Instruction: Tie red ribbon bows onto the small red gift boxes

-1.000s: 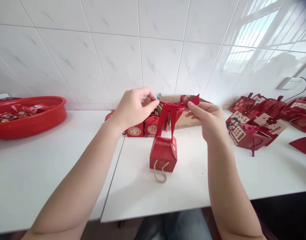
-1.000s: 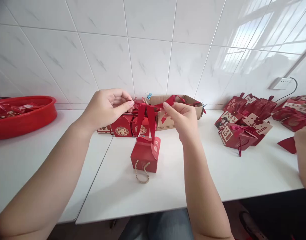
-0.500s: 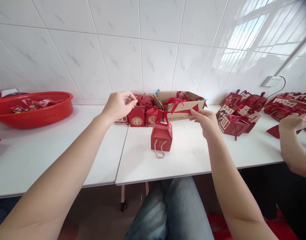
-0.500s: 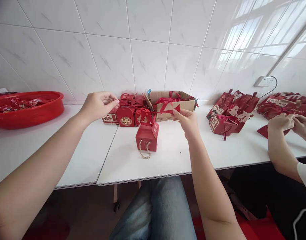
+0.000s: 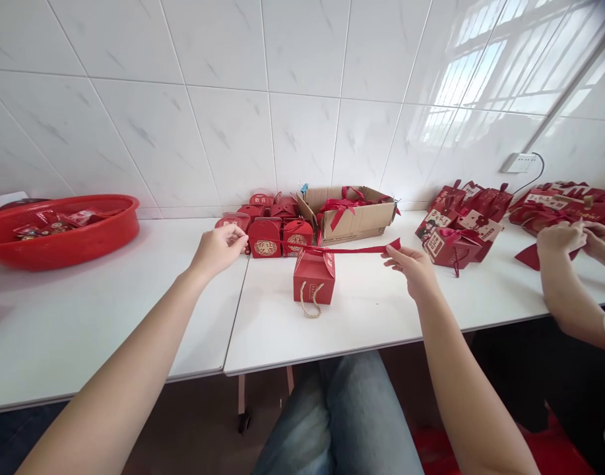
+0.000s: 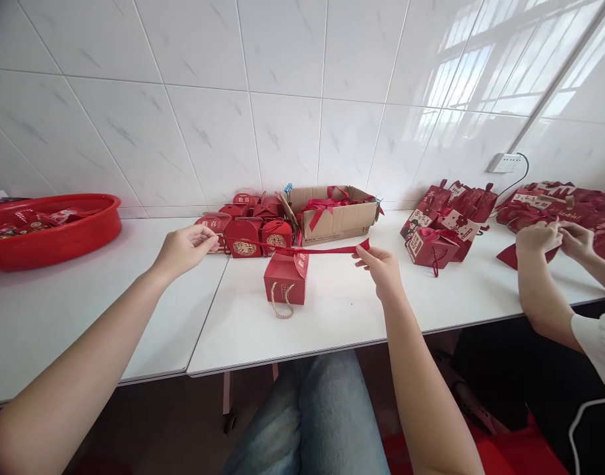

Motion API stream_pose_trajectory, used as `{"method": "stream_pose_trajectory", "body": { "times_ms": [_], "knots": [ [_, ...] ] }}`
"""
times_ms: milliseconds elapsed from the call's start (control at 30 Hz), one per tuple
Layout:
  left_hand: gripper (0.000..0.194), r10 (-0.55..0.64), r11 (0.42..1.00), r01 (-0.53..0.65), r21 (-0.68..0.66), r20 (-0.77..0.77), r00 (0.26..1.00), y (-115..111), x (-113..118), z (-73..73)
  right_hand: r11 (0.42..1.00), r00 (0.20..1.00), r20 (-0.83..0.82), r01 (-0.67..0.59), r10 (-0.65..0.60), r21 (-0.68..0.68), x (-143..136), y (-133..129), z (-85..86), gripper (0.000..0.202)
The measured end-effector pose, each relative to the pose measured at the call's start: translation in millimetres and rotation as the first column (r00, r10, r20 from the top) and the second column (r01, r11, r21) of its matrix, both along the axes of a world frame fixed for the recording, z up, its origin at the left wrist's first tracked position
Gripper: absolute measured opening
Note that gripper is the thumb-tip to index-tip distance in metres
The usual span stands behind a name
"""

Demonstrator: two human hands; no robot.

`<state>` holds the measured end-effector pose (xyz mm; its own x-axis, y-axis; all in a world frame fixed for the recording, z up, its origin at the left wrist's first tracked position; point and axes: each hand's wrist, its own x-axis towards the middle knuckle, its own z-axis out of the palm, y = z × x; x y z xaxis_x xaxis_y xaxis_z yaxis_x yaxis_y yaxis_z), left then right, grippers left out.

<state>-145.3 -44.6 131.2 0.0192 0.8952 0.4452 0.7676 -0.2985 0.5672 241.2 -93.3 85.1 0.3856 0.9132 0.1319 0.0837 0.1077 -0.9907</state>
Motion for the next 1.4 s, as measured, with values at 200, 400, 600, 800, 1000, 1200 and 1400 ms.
{"method": "stream_pose_trajectory", "body": {
  "times_ms": [200,400,600,800,1000,1200,1400],
  "knots": [
    [0.017,0.037,0.989,-0.042,-0.141,-0.039,0.999,-4,-17,-38.4,0.996,0.997,-0.075,0.012,-0.019,-0.087,13,-10,-32.3,0.035],
    [0.014,0.119,0.971,-0.117,-0.206,-0.001,0.993,1,-32,-60.4,0.990,0.993,-0.096,0.060,-0.072,-0.130,22,-18,-64.3,0.035],
    [0.015,0.171,0.953,-0.164,-0.254,0.006,0.985,2,-34,-69.4,0.990,0.976,-0.192,0.079,-0.100,-0.113,23,-24,-82.7,0.031],
    [0.016,0.215,0.939,-0.207,-0.275,-0.002,0.977,0,-31,-69.3,0.988,0.966,-0.216,0.122,-0.139,-0.089,21,-23,-86.4,0.028],
    [0.016,0.200,0.918,-0.212,-0.335,-0.071,0.977,3,-32,-66.4,0.987,0.982,-0.137,0.110,-0.126,-0.118,17,-23,-83.5,0.035],
    [0.037,0.235,0.947,-0.270,-0.175,-0.200,0.951,2,-17,-49.9,0.969,0.945,0.297,0.189,-0.136,-0.156,17,-17,-59.0,0.057],
    [0.021,-0.252,0.964,0.249,-0.089,-0.020,0.967,-2,59,-27.8,0.979,0.915,0.349,-0.187,0.202,-0.076,-36,3,-14.6,0.033]
  ]
}}
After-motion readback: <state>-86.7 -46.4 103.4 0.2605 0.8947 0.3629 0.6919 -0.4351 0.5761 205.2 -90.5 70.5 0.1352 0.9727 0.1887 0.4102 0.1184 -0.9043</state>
